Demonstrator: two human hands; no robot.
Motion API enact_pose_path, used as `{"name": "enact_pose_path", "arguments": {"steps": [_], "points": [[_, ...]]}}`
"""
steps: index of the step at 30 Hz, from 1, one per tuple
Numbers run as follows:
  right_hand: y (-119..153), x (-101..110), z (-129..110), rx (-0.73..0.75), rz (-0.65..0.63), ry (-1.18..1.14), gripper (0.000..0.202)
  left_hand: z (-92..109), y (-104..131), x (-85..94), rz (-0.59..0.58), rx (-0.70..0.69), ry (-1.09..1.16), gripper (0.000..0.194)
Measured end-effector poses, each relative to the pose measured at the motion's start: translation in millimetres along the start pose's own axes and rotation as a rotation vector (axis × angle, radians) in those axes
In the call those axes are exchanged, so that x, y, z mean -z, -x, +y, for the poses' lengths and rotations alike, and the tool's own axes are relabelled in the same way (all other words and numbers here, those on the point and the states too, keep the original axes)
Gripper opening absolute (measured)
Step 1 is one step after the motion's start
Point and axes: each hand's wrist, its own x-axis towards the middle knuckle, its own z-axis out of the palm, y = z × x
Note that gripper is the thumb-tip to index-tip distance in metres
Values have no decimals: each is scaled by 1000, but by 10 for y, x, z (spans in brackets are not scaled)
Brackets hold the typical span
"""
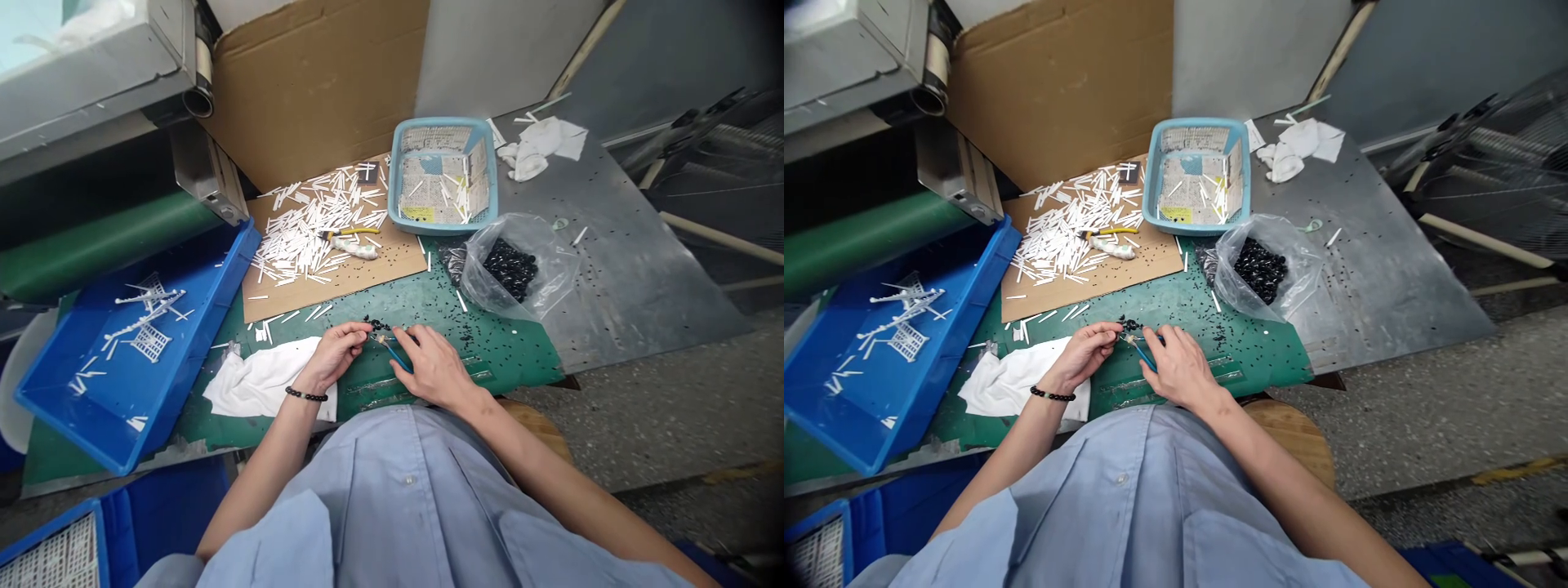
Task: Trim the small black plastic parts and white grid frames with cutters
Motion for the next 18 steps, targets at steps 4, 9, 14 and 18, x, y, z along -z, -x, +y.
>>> {"name": "enact_pose_path", "arguments": {"steps": [4, 9, 14, 18], "points": [[-1, -13, 9, 30, -18, 10, 47, 9, 13, 12, -13, 35, -29, 27], [-17, 8, 15, 77, -61, 46, 46, 21, 24, 49, -38, 58, -81, 28], [-42, 85, -1, 97, -122, 75, 42, 23, 17, 101, -46, 81, -138, 31], [-44, 80, -5, 97, -174, 89, 41, 2, 2, 112, -50, 96, -180, 33]]}}
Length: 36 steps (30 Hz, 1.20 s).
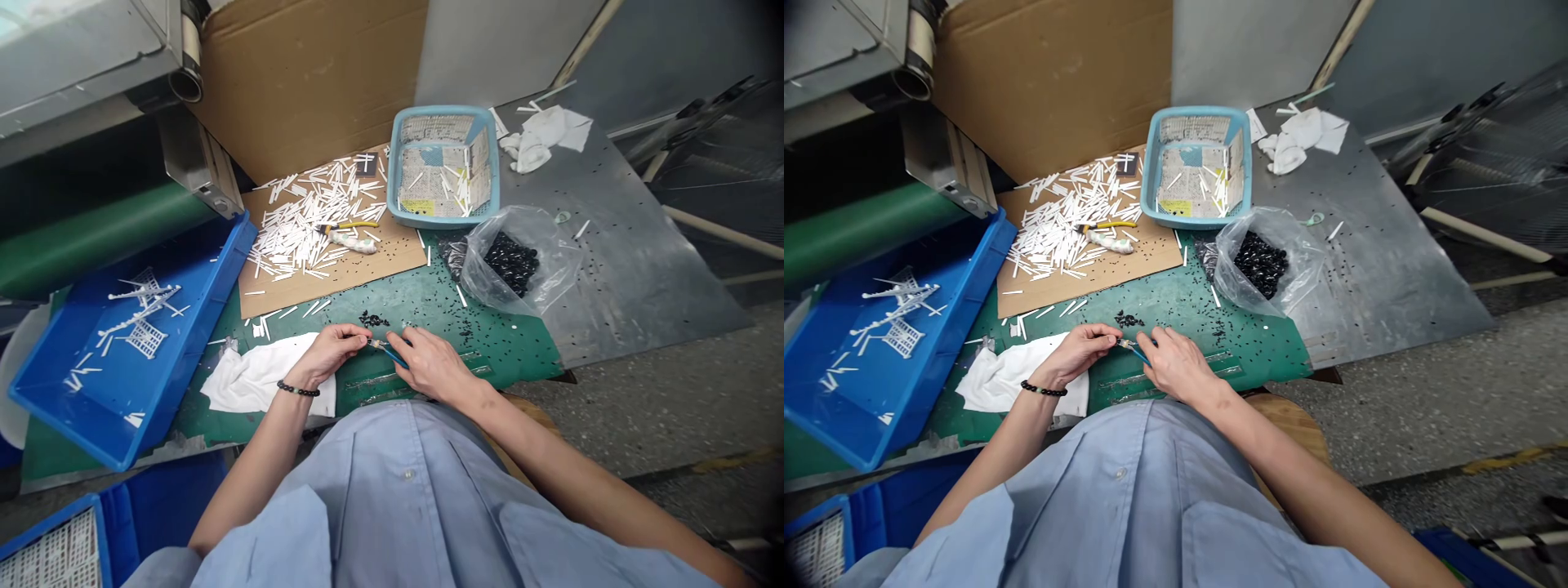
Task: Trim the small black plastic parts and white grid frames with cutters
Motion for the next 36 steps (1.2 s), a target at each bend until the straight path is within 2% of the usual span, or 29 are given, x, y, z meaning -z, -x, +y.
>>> {"name": "enact_pose_path", "arguments": {"steps": [4, 7, 11, 14, 16, 19, 24, 28, 30, 32, 36], "points": [[20, -113, -1, -14, -20, 9, 36, -24, -9, -18, 9, 10, -9, 32], [52, -233, -9, -14, 75, -25, 33, -32, 4, -17, -17, 3, 44, 29], [107, -374, -29, -49, 240, -123, 34, -33, 17, 31, -87, -37, 293, 22], [151, -438, -39, -85, 268, -168, 34, -8, 5, 68, -172, -31, 477, 15], [173, -460, -34, -97, 269, -186, 35, 30, -17, 68, -195, -15, 505, 16], [187, -467, -8, -115, 278, -200, 35, 100, -82, 34, -160, -29, 449, 22], [176, -445, 54, -138, 310, -212, 35, 175, -264, -8, 67, -140, 151, 25], [176, -444, 67, -156, 318, -214, 36, 206, -372, -18, 280, -272, -461, 26], [181, -453, 59, -159, 316, -219, 36, 220, -381, -36, 317, -325, -786, 25], [186, -462, 47, -159, 312, -228, 36, 228, -370, -57, 325, -368, -1008, 23], [198, -478, 35, -167, 308, -243, 36, 224, -337, -79, 347, -427, -1211, 21]]}}
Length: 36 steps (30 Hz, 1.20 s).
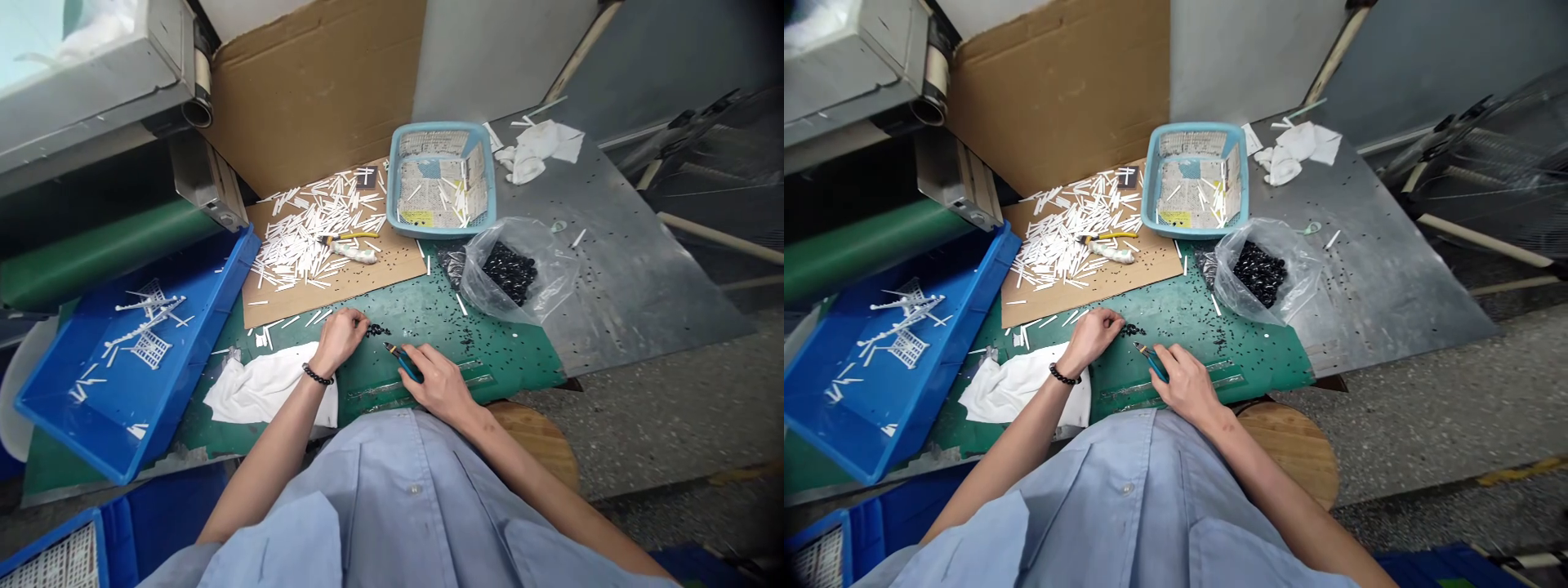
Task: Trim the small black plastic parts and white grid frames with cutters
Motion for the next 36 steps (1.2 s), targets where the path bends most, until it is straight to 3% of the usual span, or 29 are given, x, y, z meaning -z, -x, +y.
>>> {"name": "enact_pose_path", "arguments": {"steps": [5, 9, 13, 17, 20, 36], "points": [[7, -16, 13, -3, 6, 1, 37, 2, -11, 3, 4, 38, -80, 18], [-17, -4, -1, 2, 23, 17, 38, 7, -41, 0, 29, 102, -19, 15], [-85, 65, -39, 25, 42, 70, 40, 20, -5, 17, -43, 294, 432, 10], [-174, 150, -81, 70, 24, 157, 43, 42, 130, 79, -308, 466, 1032, 23], [-220, 187, -105, 89, -9, 177, 44, 44, 239, 102, -412, 486, 1237, 29], [-223, 233, -92, 122, -64, 195, 44, -10, 300, 53, -419, 493, 1239, 27]]}}
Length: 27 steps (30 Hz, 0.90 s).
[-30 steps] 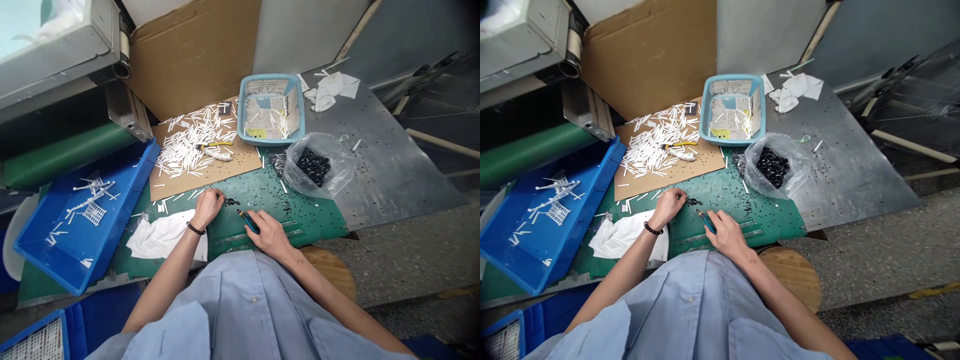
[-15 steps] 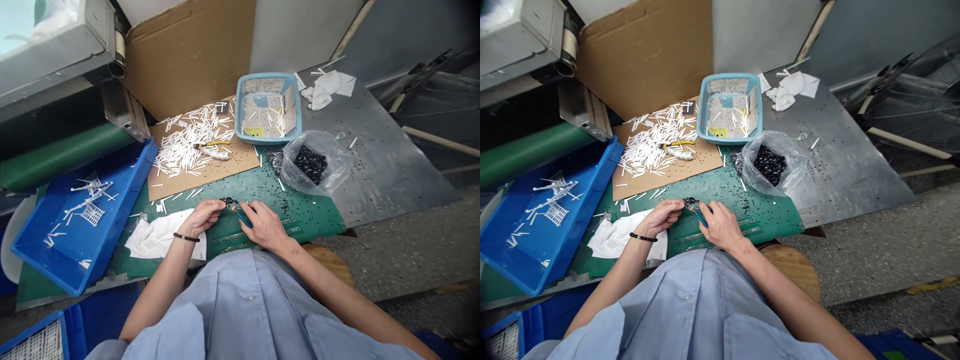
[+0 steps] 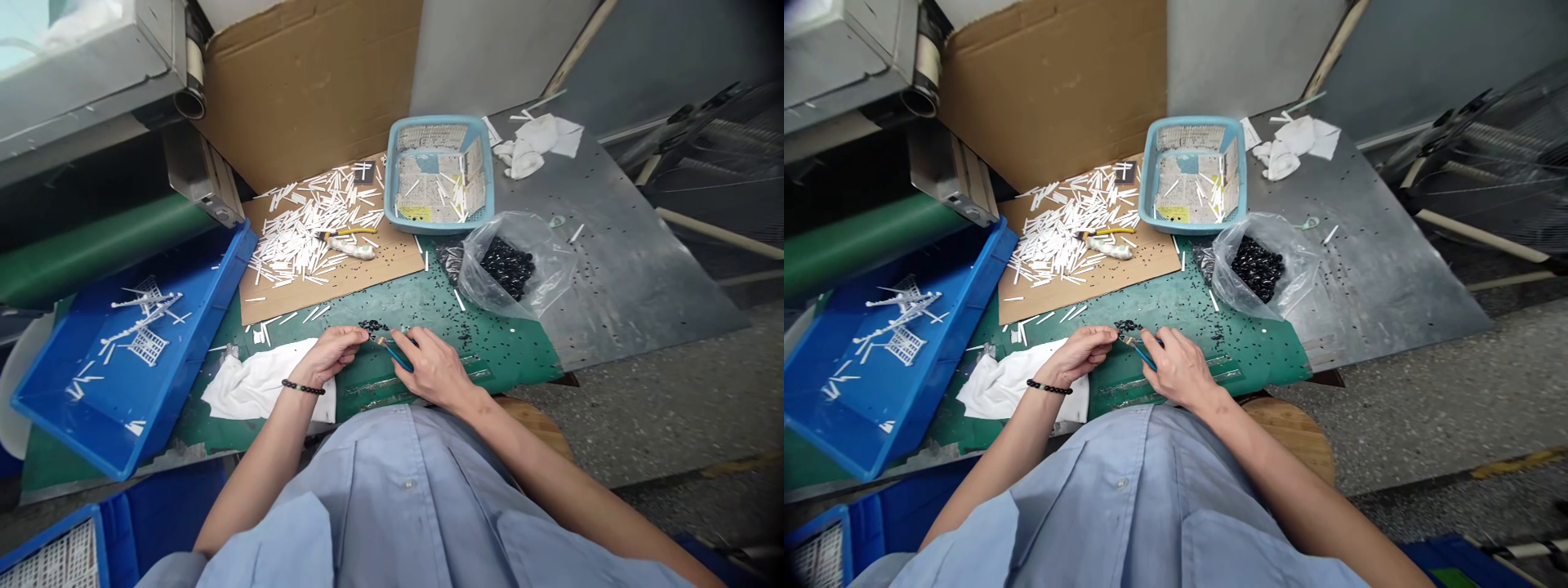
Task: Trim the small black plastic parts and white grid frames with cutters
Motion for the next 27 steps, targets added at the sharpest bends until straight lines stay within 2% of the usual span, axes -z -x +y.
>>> {"name": "enact_pose_path", "arguments": {"steps": [12, 19, 23, 27], "points": [[-54, 85, -58, 15, -103, 34, 43, -5, -1, 65, -6, 64, -58, 30], [-43, 7, -67, -16, -176, 51, 37, -44, -9, 7, 21, 84, -21, 28], [6, -102, -47, -10, -70, 6, 36, -45, -20, 12, 3, 24, 223, 18], [78, -207, -36, -30, 34, -63, 38, -3, -28, 111, -52, -34, 448, 9]]}}
